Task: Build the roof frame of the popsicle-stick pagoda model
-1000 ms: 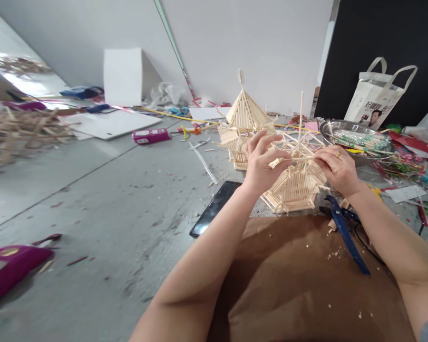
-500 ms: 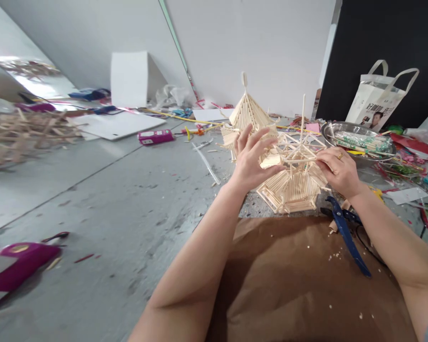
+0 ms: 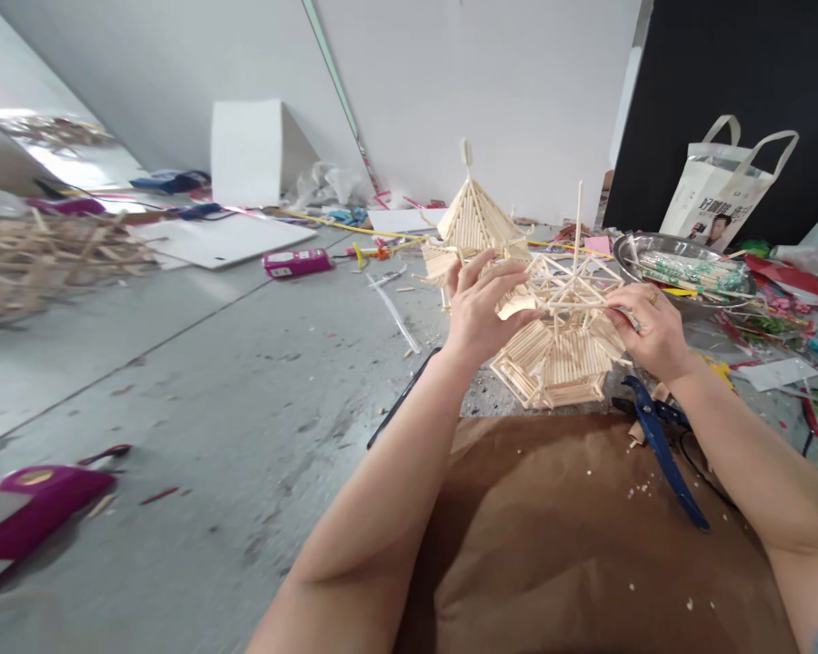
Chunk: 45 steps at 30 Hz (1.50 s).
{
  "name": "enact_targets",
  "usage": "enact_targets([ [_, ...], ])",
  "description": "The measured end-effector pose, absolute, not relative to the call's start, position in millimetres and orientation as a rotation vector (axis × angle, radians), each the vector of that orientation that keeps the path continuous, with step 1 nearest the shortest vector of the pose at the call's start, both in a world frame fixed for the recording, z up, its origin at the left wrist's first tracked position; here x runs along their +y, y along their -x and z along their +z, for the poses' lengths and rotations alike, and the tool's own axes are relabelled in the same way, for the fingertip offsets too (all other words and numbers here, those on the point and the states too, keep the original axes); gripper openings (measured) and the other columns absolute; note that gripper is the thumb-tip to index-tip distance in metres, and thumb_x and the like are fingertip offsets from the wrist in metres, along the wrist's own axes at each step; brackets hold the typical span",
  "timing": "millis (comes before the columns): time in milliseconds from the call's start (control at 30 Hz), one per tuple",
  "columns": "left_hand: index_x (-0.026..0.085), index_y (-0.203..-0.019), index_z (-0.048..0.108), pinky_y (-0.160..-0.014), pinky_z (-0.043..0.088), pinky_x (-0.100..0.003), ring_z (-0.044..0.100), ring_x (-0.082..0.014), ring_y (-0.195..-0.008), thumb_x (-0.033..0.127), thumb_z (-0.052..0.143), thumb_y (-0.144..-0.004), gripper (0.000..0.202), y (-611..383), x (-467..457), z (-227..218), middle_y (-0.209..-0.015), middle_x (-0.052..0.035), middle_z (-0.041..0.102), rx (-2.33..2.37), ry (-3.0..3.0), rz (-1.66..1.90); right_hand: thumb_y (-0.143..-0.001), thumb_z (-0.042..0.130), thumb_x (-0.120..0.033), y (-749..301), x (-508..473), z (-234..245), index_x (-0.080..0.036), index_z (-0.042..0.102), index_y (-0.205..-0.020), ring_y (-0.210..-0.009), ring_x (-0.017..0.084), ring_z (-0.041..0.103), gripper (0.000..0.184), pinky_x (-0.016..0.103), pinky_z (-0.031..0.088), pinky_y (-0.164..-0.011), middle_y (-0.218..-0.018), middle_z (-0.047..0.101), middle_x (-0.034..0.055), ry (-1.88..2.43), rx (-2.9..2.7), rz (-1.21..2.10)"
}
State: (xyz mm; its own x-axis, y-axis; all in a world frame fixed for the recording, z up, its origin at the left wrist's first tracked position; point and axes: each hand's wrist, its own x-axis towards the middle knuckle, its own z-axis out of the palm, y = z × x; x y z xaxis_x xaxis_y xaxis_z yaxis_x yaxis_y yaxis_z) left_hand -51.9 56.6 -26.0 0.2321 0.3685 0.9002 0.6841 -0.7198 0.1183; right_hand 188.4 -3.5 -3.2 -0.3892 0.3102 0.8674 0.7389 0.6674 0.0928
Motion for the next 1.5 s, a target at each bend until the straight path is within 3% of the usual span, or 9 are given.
enact_targets([
  [700, 0.027, -0.102, 0.054, -0.095, 0.03, -0.039, 0.048, -0.0235, -0.114, 0.059, 0.056, -0.073, 0.043, 53.2, 53.0, -21.9, -0.107, -0.0014, 0.065, -0.957, 2.216, -1.454, -0.082, 0.052, -0.02, -189.9, -10.5, 0.3, -0.022, 0.056, -0.086, -0.083, 0.016, 0.06, 0.006, 0.031, 0.049, -0.078, -0.083, 0.065, 0.0035, 0.892, -1.928, -0.506],
  [1067, 0.027, -0.093, 0.056, -0.093, 0.03, -0.04, 0.049, -0.0229, -0.113, 0.053, 0.058, -0.075, 0.032, 52.4, 52.7, -22.3, -0.104, 0.0003, 0.066, -0.933, 2.203, -1.455, -0.082, 0.052, -0.02, -192.0, -11.3, -1.8, -0.022, 0.057, -0.087, -0.085, 0.016, 0.06, 0.007, 0.032, 0.049, -0.079, -0.085, 0.065, 0.0044, 0.935, -1.909, -0.453],
  [1500, 0.027, -0.098, 0.055, -0.096, 0.028, -0.041, 0.046, -0.0236, -0.116, 0.053, 0.057, -0.075, 0.034, 51.3, 51.3, -22.4, -0.107, -0.0006, 0.064, -1.064, 2.282, -1.476, -0.082, 0.052, -0.021, -192.5, -12.2, -1.4, -0.022, 0.057, -0.087, -0.085, 0.016, 0.061, 0.007, 0.032, 0.049, -0.079, -0.086, 0.066, 0.0042, 0.952, -1.888, -0.435],
])
